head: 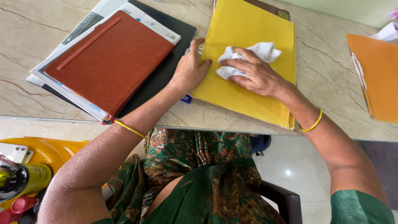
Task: The person wipes the front and back surfaces of yellow and brown folders with a white cloth while sitting at a desk.
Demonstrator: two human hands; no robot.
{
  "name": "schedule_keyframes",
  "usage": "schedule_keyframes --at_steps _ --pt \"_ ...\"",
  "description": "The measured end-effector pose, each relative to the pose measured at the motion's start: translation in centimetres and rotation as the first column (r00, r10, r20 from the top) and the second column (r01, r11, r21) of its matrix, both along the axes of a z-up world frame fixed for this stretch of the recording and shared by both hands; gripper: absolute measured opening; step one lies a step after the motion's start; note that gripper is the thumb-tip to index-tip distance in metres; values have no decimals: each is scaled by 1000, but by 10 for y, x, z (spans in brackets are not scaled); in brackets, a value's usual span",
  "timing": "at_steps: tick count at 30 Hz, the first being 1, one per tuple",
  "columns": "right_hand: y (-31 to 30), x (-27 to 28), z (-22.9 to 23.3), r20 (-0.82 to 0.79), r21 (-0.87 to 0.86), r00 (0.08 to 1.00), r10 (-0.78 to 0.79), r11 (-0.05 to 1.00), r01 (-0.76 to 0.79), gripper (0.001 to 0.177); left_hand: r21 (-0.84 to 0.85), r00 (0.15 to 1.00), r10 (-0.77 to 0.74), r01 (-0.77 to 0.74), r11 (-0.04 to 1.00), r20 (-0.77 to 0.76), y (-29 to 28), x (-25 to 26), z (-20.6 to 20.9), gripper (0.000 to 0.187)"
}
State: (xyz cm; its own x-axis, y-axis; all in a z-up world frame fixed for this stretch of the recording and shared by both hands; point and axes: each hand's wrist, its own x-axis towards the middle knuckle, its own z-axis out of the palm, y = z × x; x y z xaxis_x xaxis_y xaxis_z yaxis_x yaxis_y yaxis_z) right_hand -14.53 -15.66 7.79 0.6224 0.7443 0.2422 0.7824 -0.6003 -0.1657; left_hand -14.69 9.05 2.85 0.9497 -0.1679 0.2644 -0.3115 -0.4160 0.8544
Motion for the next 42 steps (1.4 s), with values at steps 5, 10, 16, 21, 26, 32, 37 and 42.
schedule_keyframes --at_steps 5,10,16,21,26,32,37,42 --pt "10 74 14 22 -85 991 -131 988 132 44 -7 999 -41 41 999 -16 1 -1 -1 62" --pt "18 129 21 -86 -22 937 -339 941 339 47 13 998 -7 7 1000 57 -1 4 -1 68" --pt "29 59 11 -15 -150 998 55 987 -56 50 3 996 -11 11 1000 90 -2 12 -13 75" --pt "1 29 40 -506 189 862 -24 972 138 42 -25 995 -18 16 1000 -102 -1 12 -5 74" --pt "-40 44 40 -559 659 752 348 738 148 34 152 1000 4 -4 988 0 10 -1 13 63" --pt "-58 73 24 -460 603 888 18 740 297 20 408 831 -27 -244 880 555 1 -20 33 64" --pt "-53 75 13 -416 559 896 156 821 117 22 384 783 -283 62 921 554 -62 -51 76 57" --pt "-58 67 20 -358 447 928 101 891 76 27 428 485 -788 663 614 379 -101 -184 104 50"
